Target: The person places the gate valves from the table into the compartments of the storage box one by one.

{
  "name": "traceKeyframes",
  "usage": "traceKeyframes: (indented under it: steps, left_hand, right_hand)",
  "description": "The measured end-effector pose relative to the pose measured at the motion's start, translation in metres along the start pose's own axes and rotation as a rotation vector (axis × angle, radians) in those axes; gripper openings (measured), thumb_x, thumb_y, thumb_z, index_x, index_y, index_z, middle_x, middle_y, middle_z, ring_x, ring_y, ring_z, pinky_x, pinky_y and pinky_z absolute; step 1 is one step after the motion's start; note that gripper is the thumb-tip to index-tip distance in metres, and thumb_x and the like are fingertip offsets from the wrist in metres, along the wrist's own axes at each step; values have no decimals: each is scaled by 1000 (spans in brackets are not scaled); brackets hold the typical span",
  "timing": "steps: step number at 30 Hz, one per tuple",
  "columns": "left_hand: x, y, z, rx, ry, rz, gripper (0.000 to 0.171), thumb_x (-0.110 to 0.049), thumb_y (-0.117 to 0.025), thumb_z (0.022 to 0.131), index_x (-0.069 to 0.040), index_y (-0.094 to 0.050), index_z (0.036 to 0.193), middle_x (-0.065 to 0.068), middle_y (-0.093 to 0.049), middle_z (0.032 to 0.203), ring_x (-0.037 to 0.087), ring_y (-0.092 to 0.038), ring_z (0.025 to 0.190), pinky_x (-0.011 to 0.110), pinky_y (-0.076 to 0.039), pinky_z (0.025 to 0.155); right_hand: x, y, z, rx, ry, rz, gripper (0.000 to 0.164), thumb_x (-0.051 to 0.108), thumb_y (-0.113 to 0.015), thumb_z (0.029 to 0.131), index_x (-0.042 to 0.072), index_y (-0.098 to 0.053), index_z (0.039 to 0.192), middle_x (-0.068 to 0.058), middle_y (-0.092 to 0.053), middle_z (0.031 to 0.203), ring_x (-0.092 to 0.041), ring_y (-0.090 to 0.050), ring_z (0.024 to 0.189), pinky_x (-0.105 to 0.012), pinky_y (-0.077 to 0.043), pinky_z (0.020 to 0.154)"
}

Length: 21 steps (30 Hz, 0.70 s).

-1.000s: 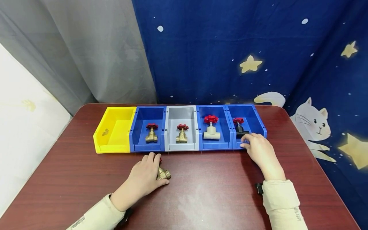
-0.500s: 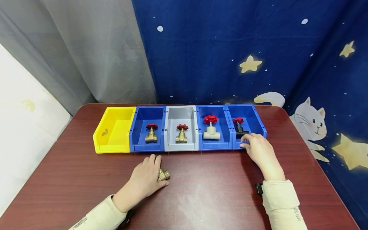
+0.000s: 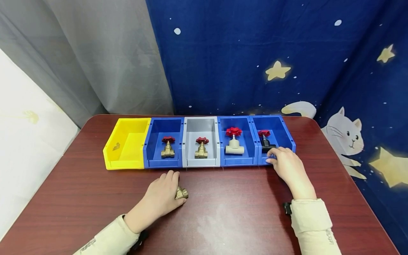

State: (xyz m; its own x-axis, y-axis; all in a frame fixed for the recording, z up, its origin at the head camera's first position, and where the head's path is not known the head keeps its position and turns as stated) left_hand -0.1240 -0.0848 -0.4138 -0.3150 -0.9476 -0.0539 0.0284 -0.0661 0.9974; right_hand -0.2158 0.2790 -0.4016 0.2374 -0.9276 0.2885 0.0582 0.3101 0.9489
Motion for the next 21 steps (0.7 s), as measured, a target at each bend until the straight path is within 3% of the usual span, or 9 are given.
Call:
traceKeyframes:
  steps: [10, 21]
  left_hand:
    - [6, 2, 3, -23, -72, 7, 69, -43, -87, 66, 2, -55, 107, 10, -53, 86, 26, -59, 75, 38, -53, 61]
    - [13, 6, -3, -129, -170, -1, 77, -41, -90, 64, 5, -60, 118, 13, -63, 97, 29, -64, 81, 40, -55, 72]
  right_hand:
    - [-2, 0, 0, -6, 6, -6, 18, 12, -72, 90, 2, -68, 103, -25, -65, 105, -47, -55, 103, -67, -44, 90]
    - [-2, 0, 1, -16, 16, -10, 18, 13, -73, 89, 2, -68, 102, -24, -65, 104, -46, -56, 102, -67, -44, 90]
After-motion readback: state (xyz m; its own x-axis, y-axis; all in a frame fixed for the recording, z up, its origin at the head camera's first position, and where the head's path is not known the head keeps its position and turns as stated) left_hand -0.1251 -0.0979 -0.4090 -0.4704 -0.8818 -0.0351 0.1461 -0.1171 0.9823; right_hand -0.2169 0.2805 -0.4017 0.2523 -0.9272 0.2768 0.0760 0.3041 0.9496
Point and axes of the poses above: each hand's wrist, its own z-axis towards the middle knuckle, its own y-axis out of the back of the hand, x = y × z, the point moved 3 cm from there along z, towards the middle knuckle
